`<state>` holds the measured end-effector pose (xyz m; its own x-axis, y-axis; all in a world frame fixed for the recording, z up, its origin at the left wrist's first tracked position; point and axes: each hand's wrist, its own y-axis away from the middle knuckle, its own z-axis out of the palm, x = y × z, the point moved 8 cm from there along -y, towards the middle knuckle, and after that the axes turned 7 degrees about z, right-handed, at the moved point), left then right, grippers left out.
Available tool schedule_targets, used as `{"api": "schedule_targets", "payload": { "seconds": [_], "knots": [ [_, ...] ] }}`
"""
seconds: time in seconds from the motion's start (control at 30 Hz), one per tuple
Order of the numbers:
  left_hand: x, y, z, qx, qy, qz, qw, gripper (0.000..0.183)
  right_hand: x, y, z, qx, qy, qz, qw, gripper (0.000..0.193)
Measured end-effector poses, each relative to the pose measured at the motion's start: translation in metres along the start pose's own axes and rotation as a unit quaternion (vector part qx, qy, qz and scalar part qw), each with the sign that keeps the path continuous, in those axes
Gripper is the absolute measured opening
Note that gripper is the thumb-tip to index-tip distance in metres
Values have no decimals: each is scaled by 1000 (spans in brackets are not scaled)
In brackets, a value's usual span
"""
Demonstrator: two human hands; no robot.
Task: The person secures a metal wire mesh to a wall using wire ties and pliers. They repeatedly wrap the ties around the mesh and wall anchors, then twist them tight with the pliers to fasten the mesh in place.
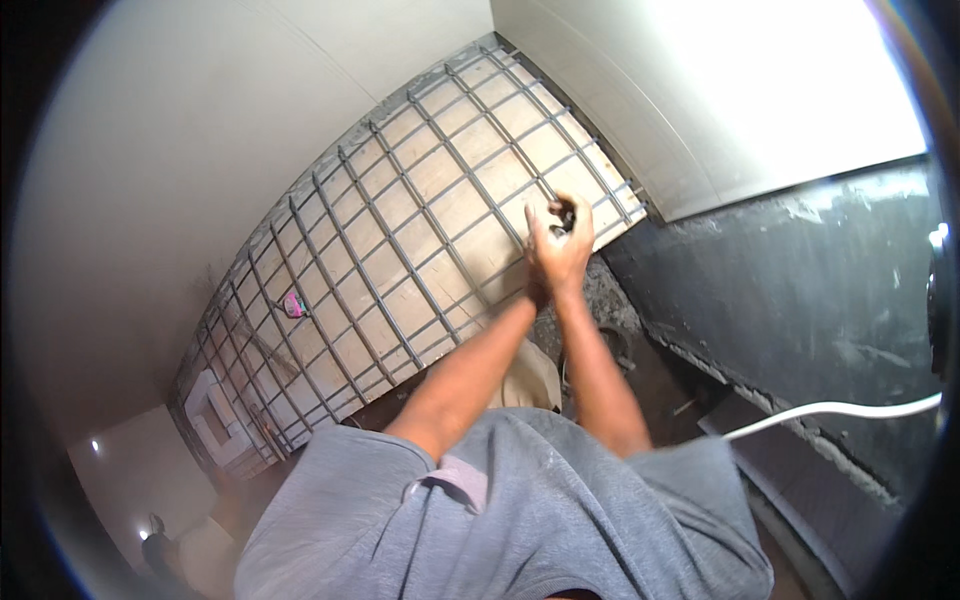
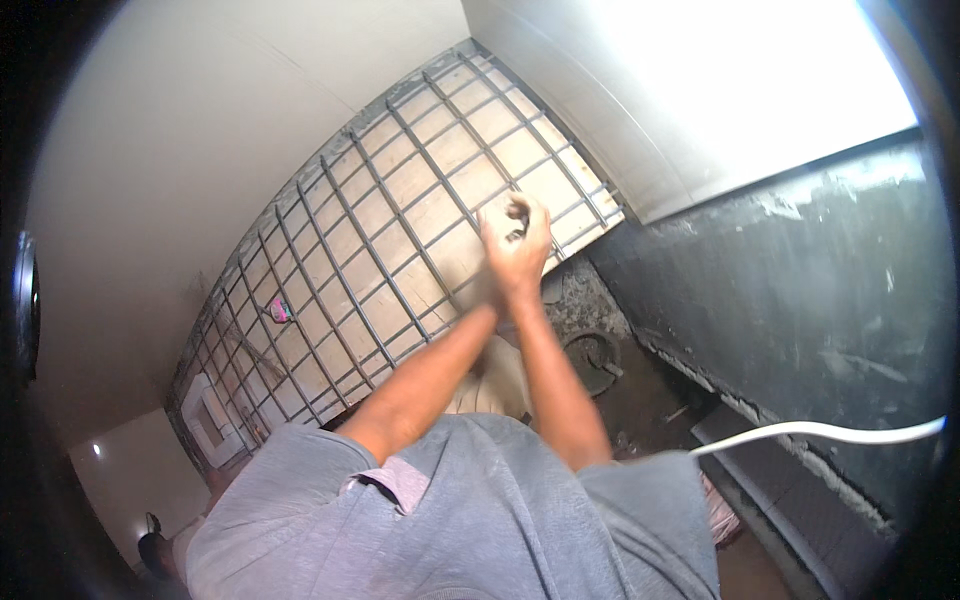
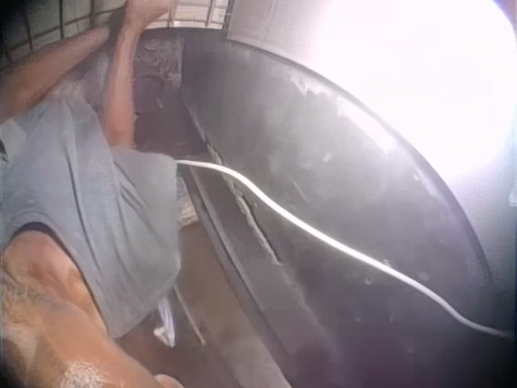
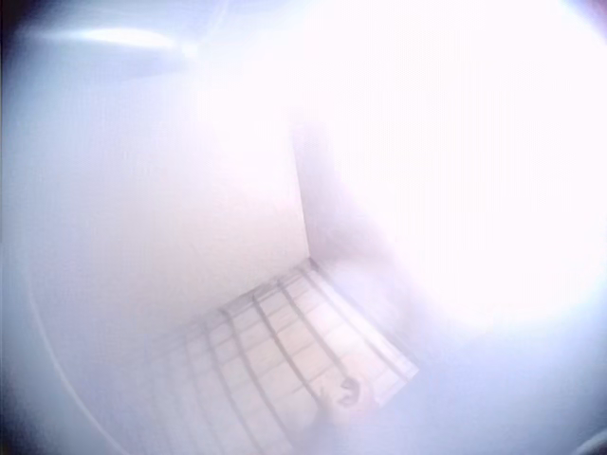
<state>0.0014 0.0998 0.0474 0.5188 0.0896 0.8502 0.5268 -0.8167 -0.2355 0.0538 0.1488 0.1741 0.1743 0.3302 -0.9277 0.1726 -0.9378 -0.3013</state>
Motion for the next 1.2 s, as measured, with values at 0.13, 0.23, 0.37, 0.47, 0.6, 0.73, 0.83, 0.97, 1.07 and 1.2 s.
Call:
{"api": "schedule_targets", "payload": {
  "seconds": [0.13, 0.23, 0.37, 0.47, 0.6, 0.73, 0.83, 0.97, 1.07, 1.2],
  "knots": [
    [4, 17, -4, 66, -40, 19, 997, 39, 14, 13, 2, 46, 24, 156, 986, 36],
    [-13, 2, 4, -22, -23, 31, 999, 42, 30, -15, 22, -141, -76, 146, 976, 39],
    [-7, -4, 9, -185, 298, 14, 936, 46, 46, 3, 15, -475, -220, 166, 836, 39],
    [-7, -14, 15, -126, 21, 109, 986, 43, 22, -12, 3, -353, -177, 159, 905, 22],
    [7, 8, -1, 84, 44, 32, 995, 18, 36, -6, -16, -201, -87, 91, 972, 20],
    [-9, 13, 30, -143, -251, 23, 957, 24, 53, -2, 21, -449, -152, 136, 870, 31],
    [22, -9, 1, -207, -21, -32, 978, 26, 51, -27, 44, -502, -106, 88, 854, 31],
    [-5, -28, 14, -133, -167, -38, 976, 20, 34, -41, 24, -137, -64, 40, 988, 30],
    [2, -18, 15, -45, -167, -25, 985, 20, 22, -14, -5, 51, -5, 66, 997, 36],
    [5, -8, 9, 27, -170, -20, 985, 27, 60, -38, 5, -71, -18, 130, 989, 38]
  ]
}}
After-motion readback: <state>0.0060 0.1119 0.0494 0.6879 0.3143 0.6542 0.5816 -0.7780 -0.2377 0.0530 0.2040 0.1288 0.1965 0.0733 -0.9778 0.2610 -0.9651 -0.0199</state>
